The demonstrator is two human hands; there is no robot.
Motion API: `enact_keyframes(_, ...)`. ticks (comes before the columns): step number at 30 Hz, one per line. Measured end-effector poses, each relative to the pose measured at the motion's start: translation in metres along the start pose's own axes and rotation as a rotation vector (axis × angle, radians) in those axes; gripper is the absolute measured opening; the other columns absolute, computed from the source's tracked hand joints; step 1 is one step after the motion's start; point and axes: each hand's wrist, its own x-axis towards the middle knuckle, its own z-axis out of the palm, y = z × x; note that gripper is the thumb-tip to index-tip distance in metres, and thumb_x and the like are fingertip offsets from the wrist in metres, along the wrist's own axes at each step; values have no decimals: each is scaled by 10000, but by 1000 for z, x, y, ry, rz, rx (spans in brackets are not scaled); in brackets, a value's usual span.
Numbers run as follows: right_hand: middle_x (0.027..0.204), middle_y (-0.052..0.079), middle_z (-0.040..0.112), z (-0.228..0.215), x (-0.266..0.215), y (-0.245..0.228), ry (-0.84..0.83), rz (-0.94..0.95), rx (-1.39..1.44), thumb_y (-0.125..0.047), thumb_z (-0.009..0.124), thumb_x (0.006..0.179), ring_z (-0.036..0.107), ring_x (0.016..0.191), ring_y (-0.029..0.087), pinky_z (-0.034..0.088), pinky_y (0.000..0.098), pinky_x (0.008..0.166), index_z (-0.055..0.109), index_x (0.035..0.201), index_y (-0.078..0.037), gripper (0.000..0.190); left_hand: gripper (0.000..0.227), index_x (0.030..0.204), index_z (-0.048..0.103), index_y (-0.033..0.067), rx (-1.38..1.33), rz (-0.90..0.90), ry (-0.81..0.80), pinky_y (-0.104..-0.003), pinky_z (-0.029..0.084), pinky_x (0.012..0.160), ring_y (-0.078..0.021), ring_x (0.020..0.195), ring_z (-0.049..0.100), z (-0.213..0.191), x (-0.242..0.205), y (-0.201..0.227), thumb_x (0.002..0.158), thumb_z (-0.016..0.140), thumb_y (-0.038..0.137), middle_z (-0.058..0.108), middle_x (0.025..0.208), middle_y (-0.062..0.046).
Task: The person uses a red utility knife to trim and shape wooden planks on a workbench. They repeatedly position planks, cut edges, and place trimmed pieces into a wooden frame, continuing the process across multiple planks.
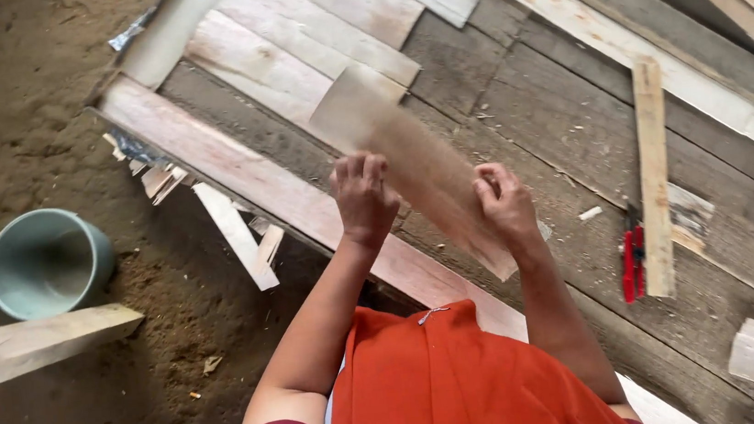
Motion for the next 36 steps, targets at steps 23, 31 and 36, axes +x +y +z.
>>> enact_keyframes(23, 1259, 97, 624, 167, 70, -147, -213, 32, 8, -366, 669, 934, 640, 1182, 365, 524, 498, 1012, 605, 1267, -313, 343, 113, 686, 595, 154, -169, 424, -220, -420, 488, 803, -258, 850, 578, -22, -87, -112, 791, 610, 191, 571, 782, -44)
enact_keyframes(31, 1185, 181, 560, 212, 99, -183, -277, 2, -15, -375, 643, 972, 619, 1184, 452, 526, 525, 988, 631, 1296, -286, 336, 128, 667, 574, 172, -178, 453, -118, -361, 458, 622, -224, 719, 535, -35, -78, -114, 785, 529, 187, 515, 740, -31)
enact_keyframes(36, 1147, 181, 531, 230, 108, -177, -221, -92, -35, -367, 662, 957, 588, 1222, 437, 506, 489, 1005, 648, 1292, -276, 347, 246, 724, 630, 146, -282, 438, -72, -332, 481, 689, -234, 819, 608, -38, -74, -115, 897, 469, 213, 583, 831, -39)
